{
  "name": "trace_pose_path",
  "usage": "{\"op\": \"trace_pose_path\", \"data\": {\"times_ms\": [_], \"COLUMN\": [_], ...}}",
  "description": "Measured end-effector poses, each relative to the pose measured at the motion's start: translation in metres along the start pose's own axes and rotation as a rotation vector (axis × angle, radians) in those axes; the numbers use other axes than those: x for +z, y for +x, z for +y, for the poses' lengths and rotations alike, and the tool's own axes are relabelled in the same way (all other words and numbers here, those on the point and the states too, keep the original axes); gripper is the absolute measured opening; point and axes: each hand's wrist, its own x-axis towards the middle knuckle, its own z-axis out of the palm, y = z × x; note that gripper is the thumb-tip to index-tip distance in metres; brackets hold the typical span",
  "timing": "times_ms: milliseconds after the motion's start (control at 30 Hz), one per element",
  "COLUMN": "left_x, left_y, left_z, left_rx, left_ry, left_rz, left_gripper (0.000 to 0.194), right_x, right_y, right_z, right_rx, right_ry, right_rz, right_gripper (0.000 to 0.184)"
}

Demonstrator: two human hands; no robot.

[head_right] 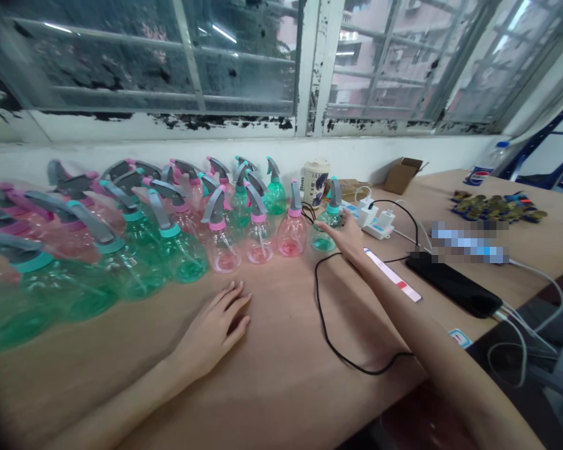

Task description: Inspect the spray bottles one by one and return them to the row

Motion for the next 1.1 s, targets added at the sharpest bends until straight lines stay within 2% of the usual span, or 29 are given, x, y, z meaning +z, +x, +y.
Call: {"op": "trace_pose_path", "data": {"times_ms": [167, 300, 433, 567, 633, 700, 900, 1100], "left_x": [-0.003, -0.004, -0.006, -0.006, -0.006, -0.008, -0.018, -0.024], "left_y": [0.001, 0.002, 0.002, 0.003, 0.003, 0.001, -0.013, -0.017], "left_z": [0.002, 0.002, 0.002, 0.0, -0.001, -0.001, 0.004, 0.008], "left_rx": [-0.014, -0.005, -0.012, -0.019, -0.021, -0.018, -0.038, -0.022], "left_ry": [-0.014, -0.005, 0.017, 0.003, -0.021, -0.068, -0.252, -0.349], "left_rz": [-0.02, -0.011, -0.01, -0.023, -0.022, -0.02, -0.075, -0.107], "left_gripper": [0.039, 0.038, 0.037, 0.038, 0.04, 0.047, 0.082, 0.087], "right_x": [-0.006, -0.023, -0.032, -0.035, -0.036, -0.035, -0.027, -0.029], "right_y": [-0.013, -0.033, -0.062, -0.1, -0.118, -0.132, -0.15, -0.156], "right_z": [-0.008, -0.017, -0.037, -0.071, -0.089, -0.104, -0.124, -0.131], "right_rx": [0.089, 0.049, -0.067, -0.151, -0.197, -0.239, -0.268, -0.257], "right_ry": [-0.079, -0.076, -0.044, -0.006, 0.089, 0.156, 0.24, 0.311], "right_rz": [0.013, -0.02, -0.133, -0.247, -0.295, -0.402, -0.685, -0.802], "right_gripper": [0.078, 0.077, 0.067, 0.056, 0.056, 0.057, 0.059, 0.056]}}
